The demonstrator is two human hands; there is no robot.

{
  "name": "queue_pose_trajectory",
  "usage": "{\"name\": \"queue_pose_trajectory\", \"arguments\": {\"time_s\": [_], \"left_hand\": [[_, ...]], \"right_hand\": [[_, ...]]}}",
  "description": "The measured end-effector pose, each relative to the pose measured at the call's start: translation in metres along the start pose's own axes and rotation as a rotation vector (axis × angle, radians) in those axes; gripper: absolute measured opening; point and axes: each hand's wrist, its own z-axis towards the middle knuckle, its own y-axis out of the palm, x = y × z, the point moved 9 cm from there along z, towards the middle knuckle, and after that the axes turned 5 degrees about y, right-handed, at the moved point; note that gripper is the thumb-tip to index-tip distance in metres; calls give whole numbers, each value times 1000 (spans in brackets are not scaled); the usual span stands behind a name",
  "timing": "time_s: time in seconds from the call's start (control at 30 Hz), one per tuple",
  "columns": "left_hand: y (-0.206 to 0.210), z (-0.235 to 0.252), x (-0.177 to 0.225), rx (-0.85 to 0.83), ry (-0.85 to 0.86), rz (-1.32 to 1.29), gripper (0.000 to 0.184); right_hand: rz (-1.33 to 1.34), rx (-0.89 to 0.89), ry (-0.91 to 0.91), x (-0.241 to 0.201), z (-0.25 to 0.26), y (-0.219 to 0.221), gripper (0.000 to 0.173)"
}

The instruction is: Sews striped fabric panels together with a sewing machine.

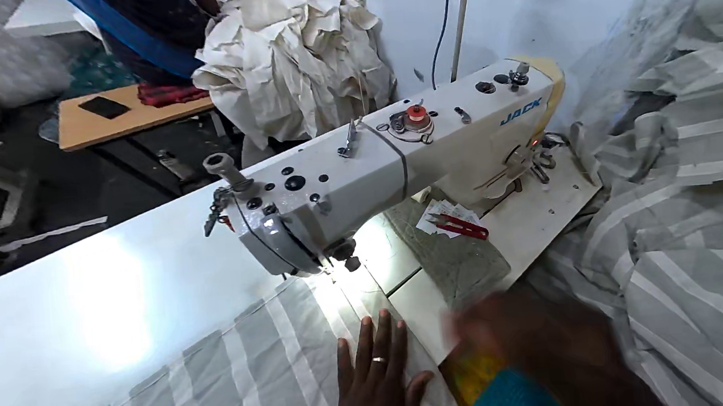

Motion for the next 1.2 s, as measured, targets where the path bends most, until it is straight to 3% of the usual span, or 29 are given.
{"name": "queue_pose_trajectory", "arguments": {"time_s": [0.07,0.1,0.17,0.2,0.3,0.37,0.5,0.6,0.73,0.83,0.93,1.07,1.13,1.2], "left_hand": [[1,1,-1,-14,1,-11,80],[1,1,-1,-21,2,-11,80],[1,1,-2,-41,-3,-14,79],[1,1,-3,-45,-7,-14,78],[2,1,-3,-45,-16,0,78],[2,2,-3,-42,-14,0,78],[3,0,-3,-22,-14,-5,77],[1,0,-3,-11,-12,-15,76],[0,0,-3,17,-16,-2,75],[0,-1,-1,27,-16,7,76],[-1,0,-4,56,-22,-6,73],[-25,-7,-11,287,-66,-339,47],[-58,-9,-12,463,-138,-529,35],[-89,-4,-10,544,-203,-629,35]], "right_hand": [[-748,100,121,91,36,-20,31],[-940,99,263,134,42,-29,42],[-1051,136,443,182,41,-43,48],[-1067,178,424,185,36,-43,43],[-1104,231,283,163,23,-28,35],[-1084,214,311,160,23,-27,38],[-1073,245,283,174,41,-51,28],[-1052,136,339,183,45,-49,33],[-1063,229,271,169,36,-56,33],[-1052,158,391,178,28,-57,36],[-1091,304,276,165,26,-65,35],[-1039,341,100,116,21,-54,45],[-908,187,-40,87,13,-17,49],[-771,12,-190,58,1,28,41]]}}
